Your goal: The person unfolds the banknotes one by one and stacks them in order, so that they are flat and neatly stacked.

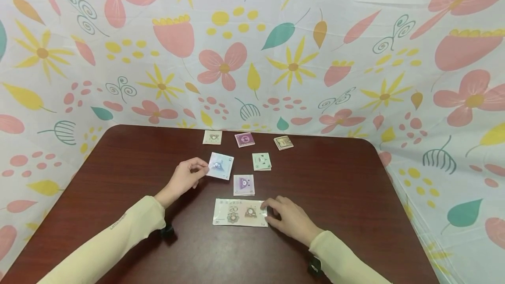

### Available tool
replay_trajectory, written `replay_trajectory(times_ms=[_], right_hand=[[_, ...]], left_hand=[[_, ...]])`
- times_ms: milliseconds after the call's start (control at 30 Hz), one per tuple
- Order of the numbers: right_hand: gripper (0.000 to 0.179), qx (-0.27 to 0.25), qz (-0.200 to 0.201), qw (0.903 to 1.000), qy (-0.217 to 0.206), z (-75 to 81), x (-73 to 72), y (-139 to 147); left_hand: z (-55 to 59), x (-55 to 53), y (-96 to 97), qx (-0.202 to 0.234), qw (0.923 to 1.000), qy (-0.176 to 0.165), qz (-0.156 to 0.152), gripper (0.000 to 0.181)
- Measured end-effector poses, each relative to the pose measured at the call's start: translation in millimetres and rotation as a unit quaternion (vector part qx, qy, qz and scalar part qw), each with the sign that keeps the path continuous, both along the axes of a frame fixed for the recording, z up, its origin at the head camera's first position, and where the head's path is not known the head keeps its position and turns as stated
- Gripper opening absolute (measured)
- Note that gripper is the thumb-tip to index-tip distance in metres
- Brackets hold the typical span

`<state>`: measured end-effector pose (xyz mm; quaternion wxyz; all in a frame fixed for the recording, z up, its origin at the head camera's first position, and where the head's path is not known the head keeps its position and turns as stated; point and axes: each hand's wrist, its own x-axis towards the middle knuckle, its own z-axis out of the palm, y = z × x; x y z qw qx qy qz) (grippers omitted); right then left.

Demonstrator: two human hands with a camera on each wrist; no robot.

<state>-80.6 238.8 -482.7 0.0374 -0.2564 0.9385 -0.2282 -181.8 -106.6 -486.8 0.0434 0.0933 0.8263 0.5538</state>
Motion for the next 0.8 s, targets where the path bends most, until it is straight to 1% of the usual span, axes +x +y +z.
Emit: replay_trajectory(times_ms=[133,333,433,567,800], right_hand=[[0.027,-0.003,0.001,1.0,-0.002,-0.3,0.0,-0.2],[0.027,-0.007,0.002,1.0,0.0,-0.6,0.2,0.0],[0.027,-0.007,0.003,1.0,0.002,-1.1,0.2,0.1],[0.027,-0.003,0.002,1.0,0.005,-1.4,0.3,0.3],[0.027,0.001,0.002,1.0,0.008,-1.7,0.3,0.1]], left_hand=[[4.6,10.6,5.7,0.027,0.9993,-0.023,-0.015,0.007],[4.6,25.4,14.4,0.056,0.9967,-0.044,-0.039,0.007],[5.2,32.9,18.4,0.058,0.9957,-0.054,-0.047,0.009],[2.8,41.3,24.0,0.061,0.9945,-0.068,-0.052,0.007],[0.7,55.0,33.3,0.06,0.9922,-0.08,-0.073,0.005]])
